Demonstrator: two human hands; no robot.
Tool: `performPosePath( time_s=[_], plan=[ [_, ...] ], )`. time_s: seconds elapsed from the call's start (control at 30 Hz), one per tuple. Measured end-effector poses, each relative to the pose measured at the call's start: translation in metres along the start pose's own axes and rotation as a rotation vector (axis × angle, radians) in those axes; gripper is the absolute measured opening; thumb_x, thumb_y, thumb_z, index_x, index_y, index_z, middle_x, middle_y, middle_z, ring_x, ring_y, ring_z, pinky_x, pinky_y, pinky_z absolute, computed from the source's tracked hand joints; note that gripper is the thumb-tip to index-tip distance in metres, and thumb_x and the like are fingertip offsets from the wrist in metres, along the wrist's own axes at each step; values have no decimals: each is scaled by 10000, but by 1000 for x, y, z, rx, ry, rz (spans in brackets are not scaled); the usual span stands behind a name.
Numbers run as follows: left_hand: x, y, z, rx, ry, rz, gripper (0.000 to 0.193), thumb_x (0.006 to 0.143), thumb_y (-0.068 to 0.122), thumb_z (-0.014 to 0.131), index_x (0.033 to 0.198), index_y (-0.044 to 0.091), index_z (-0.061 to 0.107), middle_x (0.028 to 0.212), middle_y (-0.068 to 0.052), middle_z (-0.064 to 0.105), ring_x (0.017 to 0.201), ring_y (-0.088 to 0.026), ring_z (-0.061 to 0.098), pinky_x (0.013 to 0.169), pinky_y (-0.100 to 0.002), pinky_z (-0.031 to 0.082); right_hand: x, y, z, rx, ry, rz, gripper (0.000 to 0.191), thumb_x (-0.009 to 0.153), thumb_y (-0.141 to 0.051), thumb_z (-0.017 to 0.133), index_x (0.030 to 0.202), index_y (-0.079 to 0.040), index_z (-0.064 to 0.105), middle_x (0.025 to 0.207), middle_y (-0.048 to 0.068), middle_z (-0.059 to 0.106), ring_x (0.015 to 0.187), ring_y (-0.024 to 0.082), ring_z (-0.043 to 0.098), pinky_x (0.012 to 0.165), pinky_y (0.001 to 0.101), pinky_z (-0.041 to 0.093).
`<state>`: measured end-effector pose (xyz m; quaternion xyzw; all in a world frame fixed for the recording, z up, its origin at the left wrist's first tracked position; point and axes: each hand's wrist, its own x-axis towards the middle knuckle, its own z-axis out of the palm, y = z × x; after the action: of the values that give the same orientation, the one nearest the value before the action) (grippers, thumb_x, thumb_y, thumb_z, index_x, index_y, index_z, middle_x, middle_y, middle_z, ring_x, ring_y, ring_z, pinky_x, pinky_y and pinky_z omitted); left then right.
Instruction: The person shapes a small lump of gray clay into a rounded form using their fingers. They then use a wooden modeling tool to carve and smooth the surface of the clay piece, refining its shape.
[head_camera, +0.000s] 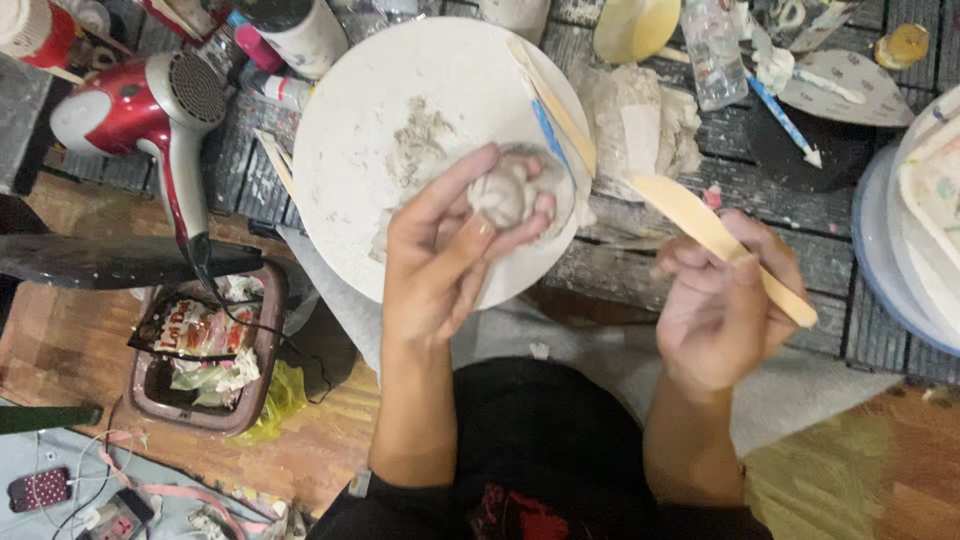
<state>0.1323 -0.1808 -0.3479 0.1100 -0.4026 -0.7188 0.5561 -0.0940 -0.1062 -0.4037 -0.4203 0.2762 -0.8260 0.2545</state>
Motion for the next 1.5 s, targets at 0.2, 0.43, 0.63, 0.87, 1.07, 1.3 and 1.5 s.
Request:
performPosePath(
  time_s=[0.2, 0.43, 0.63, 0.87, 1.07, 1.3, 1.5],
  plan=[
    [-14, 17, 15, -34, -147, 44, 373, 1095, -8, 631, 1460, 68, 614, 1412, -264, 604, 1220, -379, 680, 1004, -460, 643, -9, -6, -8, 78, 33, 80, 304, 1097, -109, 518, 1322, 73, 611, 931, 191, 712, 760, 233, 710, 760, 406, 603],
    [-11, 41, 39, 1125, -407, 634, 409, 1014, 107, 779, 1379, 210, 625, 1418, -84, 595, 1218, -259, 690, 1049, -380, 650, 11, 3, -11, 81, -45, 16, 304, 1136, -171, 522, 1345, 27, 621, 944, 179, 742, 811, 198, 765, 653, 331, 635],
    [-1, 63, 50, 1584, -812, 832, 370, 1026, 163, 687, 1395, 136, 682, 1441, -118, 606, 1283, -261, 665, 1117, -438, 581, 10, 11, -35, 218, -52, 104, 287, 1130, -229, 537, 1248, 9, 645, 953, 188, 757, 845, 182, 753, 656, 301, 629],
    [2, 54, 43, 1598, -909, 892, 370, 1036, 97, 685, 1401, 47, 644, 1438, -138, 615, 1265, -257, 657, 1093, -423, 560, -3, 2, -47, 283, 112, 251, 253, 1198, -255, 552, 1282, -16, 555, 930, 92, 633, 772, 174, 583, 699, 291, 461],
    [14, 35, 9, 354, -262, 218, 453, 1002, 96, 767, 1421, 124, 597, 1339, -157, 662, 1225, -252, 709, 1028, -387, 643, 6, -9, -24, 201, 116, 141, 243, 1161, -201, 603, 1237, 24, 552, 898, 109, 612, 760, 184, 597, 642, 312, 499],
    [24, 16, -14, 128, -252, 430, 533, 882, 64, 850, 1391, 96, 695, 1323, -208, 683, 1163, -330, 707, 1006, -502, 624, 32, -33, 28, 206, -221, 51, 219, 958, -138, 692, 1129, -2, 686, 938, 187, 748, 692, 268, 754, 614, 387, 671],
    [18, 11, -17, 90, -400, 441, 548, 787, 89, 881, 1310, 137, 725, 1283, -201, 701, 1042, -392, 747, 849, -529, 677, 15, -39, 48, 212, -305, 62, 169, 989, -131, 680, 1095, -1, 703, 825, 141, 740, 563, 223, 684, 509, 363, 571]
  ],
)
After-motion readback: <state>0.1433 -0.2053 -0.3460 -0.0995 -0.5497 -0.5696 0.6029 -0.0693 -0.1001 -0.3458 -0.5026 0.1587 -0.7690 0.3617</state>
